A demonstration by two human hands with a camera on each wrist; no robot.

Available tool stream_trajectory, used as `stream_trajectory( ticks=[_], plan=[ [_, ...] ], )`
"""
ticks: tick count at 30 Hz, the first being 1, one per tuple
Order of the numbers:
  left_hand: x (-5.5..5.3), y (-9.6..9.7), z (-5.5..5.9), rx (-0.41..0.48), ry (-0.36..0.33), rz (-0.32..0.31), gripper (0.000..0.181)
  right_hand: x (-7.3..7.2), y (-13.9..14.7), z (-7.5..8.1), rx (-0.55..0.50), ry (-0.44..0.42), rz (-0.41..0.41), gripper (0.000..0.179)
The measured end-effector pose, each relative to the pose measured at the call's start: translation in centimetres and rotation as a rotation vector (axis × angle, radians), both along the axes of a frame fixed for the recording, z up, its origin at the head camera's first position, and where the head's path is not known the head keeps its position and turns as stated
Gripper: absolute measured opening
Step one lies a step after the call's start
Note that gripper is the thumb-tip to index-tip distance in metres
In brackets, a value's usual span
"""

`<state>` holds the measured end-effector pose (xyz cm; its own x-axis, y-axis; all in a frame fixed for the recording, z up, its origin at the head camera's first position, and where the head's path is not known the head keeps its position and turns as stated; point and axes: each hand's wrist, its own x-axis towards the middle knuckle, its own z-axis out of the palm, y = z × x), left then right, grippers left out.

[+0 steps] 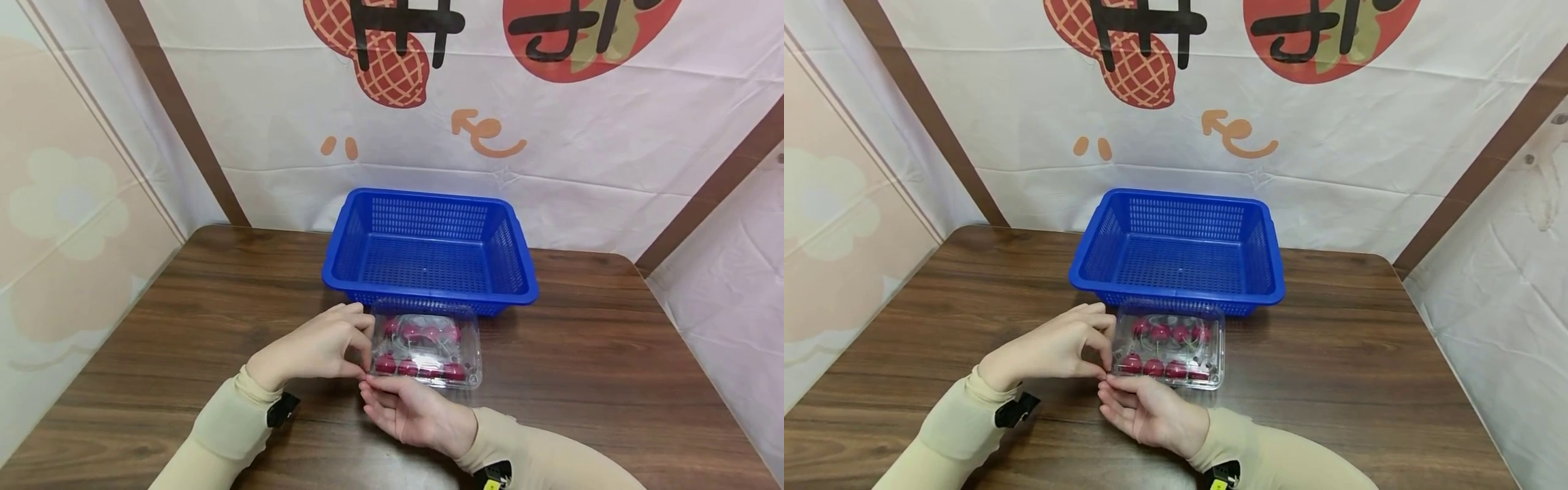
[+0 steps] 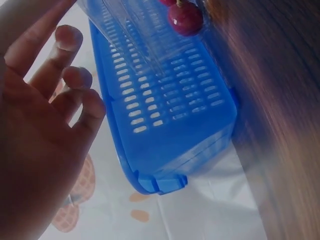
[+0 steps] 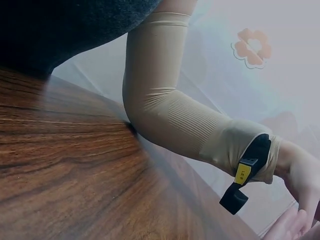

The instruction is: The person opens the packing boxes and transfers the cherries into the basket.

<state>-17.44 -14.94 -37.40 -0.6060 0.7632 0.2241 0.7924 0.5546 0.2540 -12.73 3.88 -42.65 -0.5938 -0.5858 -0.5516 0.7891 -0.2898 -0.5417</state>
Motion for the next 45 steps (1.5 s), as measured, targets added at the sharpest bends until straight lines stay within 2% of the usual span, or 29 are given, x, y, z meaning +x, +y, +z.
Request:
stream_trajectory(
  ticks=[4,11,19,28,37,40,45],
  plan=[
    [0.0,0.3,0.0,-0.007,0.019,-0.008,0.017,0.1,0.0,0.1,-0.003,-0.008,-0.017,0.015],
    [0.4,0.4,0.1,-0.007,-0.002,-0.006,0.016,0.6,0.2,0.7,-0.059,-0.07,-0.031,0.017],
    [0.5,0.4,-0.2,0.011,0.029,-0.015,0.015,0.8,0.2,0.7,-0.076,-0.095,-0.081,0.011],
    [0.3,0.5,-0.2,0.036,0.038,-0.049,0.018,0.4,0.2,0.7,-0.083,-0.092,-0.082,0.013],
    [0.5,0.8,0.5,-0.015,-0.049,-0.064,0.012,0.2,-0.1,0.6,0.02,0.005,-0.113,0.011],
    [0.6,1.0,0.6,-0.024,-0.026,-0.062,0.014,0.1,0.0,0.6,0.023,0.014,-0.109,0.012],
    [0.9,1.5,0.3,-0.027,0.02,-0.021,0.025,0.0,0.1,0.5,0.011,-0.005,-0.105,0.012]
  ],
)
